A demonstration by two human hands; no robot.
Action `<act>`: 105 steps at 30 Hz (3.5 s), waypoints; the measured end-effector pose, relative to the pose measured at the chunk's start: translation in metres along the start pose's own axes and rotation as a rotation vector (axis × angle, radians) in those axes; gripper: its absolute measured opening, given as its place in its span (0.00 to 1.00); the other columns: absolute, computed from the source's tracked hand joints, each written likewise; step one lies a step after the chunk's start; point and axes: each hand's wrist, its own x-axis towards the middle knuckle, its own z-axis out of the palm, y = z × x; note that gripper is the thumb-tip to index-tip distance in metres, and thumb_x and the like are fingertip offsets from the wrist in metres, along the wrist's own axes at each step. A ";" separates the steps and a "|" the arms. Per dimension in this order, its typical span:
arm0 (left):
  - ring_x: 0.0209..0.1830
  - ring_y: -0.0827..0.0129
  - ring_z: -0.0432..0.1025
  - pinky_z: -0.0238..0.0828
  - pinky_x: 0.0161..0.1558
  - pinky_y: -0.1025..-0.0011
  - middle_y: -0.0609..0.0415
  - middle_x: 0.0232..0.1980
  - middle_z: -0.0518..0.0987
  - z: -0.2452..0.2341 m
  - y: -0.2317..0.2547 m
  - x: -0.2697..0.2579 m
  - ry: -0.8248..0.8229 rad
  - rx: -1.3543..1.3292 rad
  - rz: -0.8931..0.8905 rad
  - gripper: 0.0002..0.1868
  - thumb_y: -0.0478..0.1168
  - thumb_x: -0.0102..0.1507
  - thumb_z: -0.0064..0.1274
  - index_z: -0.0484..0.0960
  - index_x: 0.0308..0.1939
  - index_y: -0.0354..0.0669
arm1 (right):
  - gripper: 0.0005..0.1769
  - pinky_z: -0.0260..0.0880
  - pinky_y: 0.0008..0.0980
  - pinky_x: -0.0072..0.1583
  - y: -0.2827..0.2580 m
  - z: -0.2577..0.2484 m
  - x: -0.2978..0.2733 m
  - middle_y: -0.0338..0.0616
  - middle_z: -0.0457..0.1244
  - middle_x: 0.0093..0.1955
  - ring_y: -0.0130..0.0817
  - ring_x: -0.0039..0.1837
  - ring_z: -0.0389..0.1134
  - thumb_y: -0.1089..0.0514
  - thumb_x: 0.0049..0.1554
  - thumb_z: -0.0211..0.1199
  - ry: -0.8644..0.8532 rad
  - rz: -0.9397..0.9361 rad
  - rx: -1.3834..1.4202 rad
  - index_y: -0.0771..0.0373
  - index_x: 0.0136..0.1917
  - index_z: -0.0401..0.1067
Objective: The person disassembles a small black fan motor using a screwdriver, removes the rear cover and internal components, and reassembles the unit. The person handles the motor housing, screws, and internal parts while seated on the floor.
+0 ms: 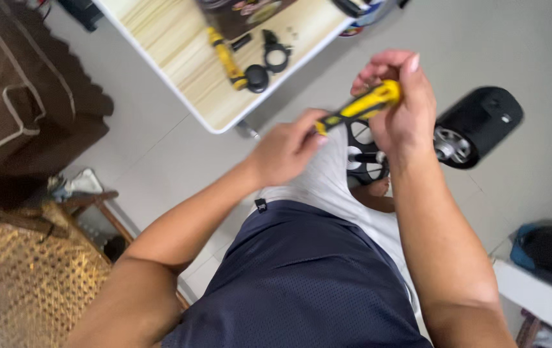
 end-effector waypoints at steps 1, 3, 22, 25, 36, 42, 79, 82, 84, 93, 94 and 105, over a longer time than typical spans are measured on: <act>0.30 0.58 0.79 0.73 0.33 0.62 0.50 0.31 0.80 -0.015 -0.005 -0.008 0.045 0.052 -0.047 0.23 0.48 0.68 0.54 0.70 0.64 0.46 | 0.14 0.73 0.39 0.58 0.007 0.007 0.013 0.47 0.66 0.49 0.39 0.52 0.69 0.53 0.69 0.54 -0.031 -0.040 -0.155 0.65 0.54 0.72; 0.25 0.59 0.76 0.71 0.30 0.62 0.51 0.27 0.78 -0.047 -0.013 -0.026 0.099 0.151 -0.141 0.24 0.51 0.66 0.57 0.71 0.61 0.46 | 0.07 0.73 0.40 0.63 0.021 0.023 0.041 0.45 0.67 0.53 0.37 0.56 0.70 0.58 0.70 0.62 -0.094 -0.134 -0.461 0.64 0.56 0.72; 0.31 0.50 0.74 0.68 0.37 0.56 0.42 0.32 0.78 -0.150 -0.057 -0.071 0.467 0.351 -0.524 0.15 0.44 0.70 0.51 0.77 0.54 0.36 | 0.05 0.71 0.48 0.45 0.133 0.098 0.136 0.46 0.69 0.44 0.48 0.44 0.72 0.60 0.54 0.64 -0.608 -0.642 -1.932 0.57 0.45 0.77; 0.42 0.41 0.75 0.69 0.44 0.50 0.35 0.42 0.80 -0.141 -0.086 -0.055 0.585 0.427 -0.430 0.13 0.38 0.72 0.48 0.73 0.57 0.34 | 0.07 0.70 0.48 0.45 0.115 0.106 0.124 0.48 0.68 0.46 0.50 0.45 0.71 0.60 0.56 0.66 -0.573 -0.735 -1.804 0.60 0.49 0.77; 0.36 0.36 0.76 0.67 0.36 0.43 0.36 0.35 0.81 -0.104 -0.110 0.009 0.533 0.716 -0.417 0.19 0.35 0.66 0.55 0.70 0.60 0.41 | 0.20 0.73 0.25 0.57 -0.014 -0.015 -0.007 0.39 0.62 0.52 0.24 0.53 0.68 0.69 0.67 0.62 -0.005 -0.357 -1.067 0.65 0.70 0.63; 0.39 0.42 0.76 0.67 0.38 0.47 0.42 0.42 0.81 -0.113 -0.076 0.008 0.438 1.017 -0.129 0.13 0.37 0.65 0.60 0.77 0.51 0.39 | 0.12 0.78 0.30 0.54 -0.085 -0.171 -0.066 0.44 0.61 0.54 0.29 0.50 0.72 0.74 0.70 0.58 0.423 -0.367 -0.917 0.72 0.66 0.68; 0.73 0.28 0.58 0.64 0.66 0.47 0.19 0.74 0.58 0.273 0.019 0.154 -0.166 0.039 0.002 0.58 0.65 0.54 0.66 0.52 0.79 0.50 | 0.03 0.72 0.34 0.46 -0.116 -0.258 -0.038 0.32 0.67 0.42 0.25 0.46 0.68 0.61 0.61 0.68 0.606 0.152 -0.832 0.58 0.45 0.75; 0.74 0.29 0.58 0.63 0.68 0.47 0.20 0.74 0.59 0.274 0.018 0.152 -0.136 0.035 0.038 0.57 0.63 0.55 0.66 0.53 0.80 0.50 | 0.05 0.73 0.39 0.47 -0.117 -0.257 -0.039 0.32 0.67 0.44 0.26 0.49 0.68 0.60 0.61 0.66 0.642 0.213 -0.724 0.57 0.42 0.73; 0.74 0.30 0.58 0.63 0.68 0.48 0.22 0.74 0.60 0.274 0.018 0.152 -0.126 0.037 0.055 0.56 0.62 0.55 0.66 0.54 0.80 0.50 | 0.05 0.72 0.41 0.46 -0.115 -0.254 -0.039 0.33 0.66 0.44 0.28 0.50 0.67 0.60 0.61 0.65 0.665 0.212 -0.730 0.57 0.42 0.73; 0.71 0.30 0.61 0.66 0.65 0.49 0.23 0.72 0.62 0.279 0.019 0.152 -0.074 0.050 0.071 0.55 0.60 0.54 0.67 0.57 0.78 0.46 | 0.04 0.72 0.37 0.44 -0.106 -0.250 -0.035 0.33 0.64 0.41 0.27 0.45 0.65 0.58 0.61 0.66 0.723 0.215 -0.807 0.59 0.45 0.74; 0.71 0.30 0.61 0.67 0.65 0.49 0.23 0.72 0.62 0.278 0.019 0.153 -0.073 0.050 0.074 0.55 0.60 0.54 0.67 0.58 0.78 0.46 | 0.03 0.73 0.36 0.44 -0.105 -0.250 -0.035 0.34 0.64 0.42 0.26 0.46 0.66 0.59 0.61 0.65 0.696 0.198 -0.846 0.59 0.46 0.75; 0.72 0.28 0.60 0.70 0.61 0.48 0.20 0.73 0.60 0.264 0.020 0.156 -0.171 0.052 0.043 0.56 0.64 0.56 0.66 0.55 0.79 0.46 | 0.19 0.72 0.33 0.52 -0.130 -0.249 -0.049 0.45 0.67 0.56 0.33 0.52 0.69 0.69 0.56 0.67 0.328 -0.101 -1.388 0.64 0.61 0.76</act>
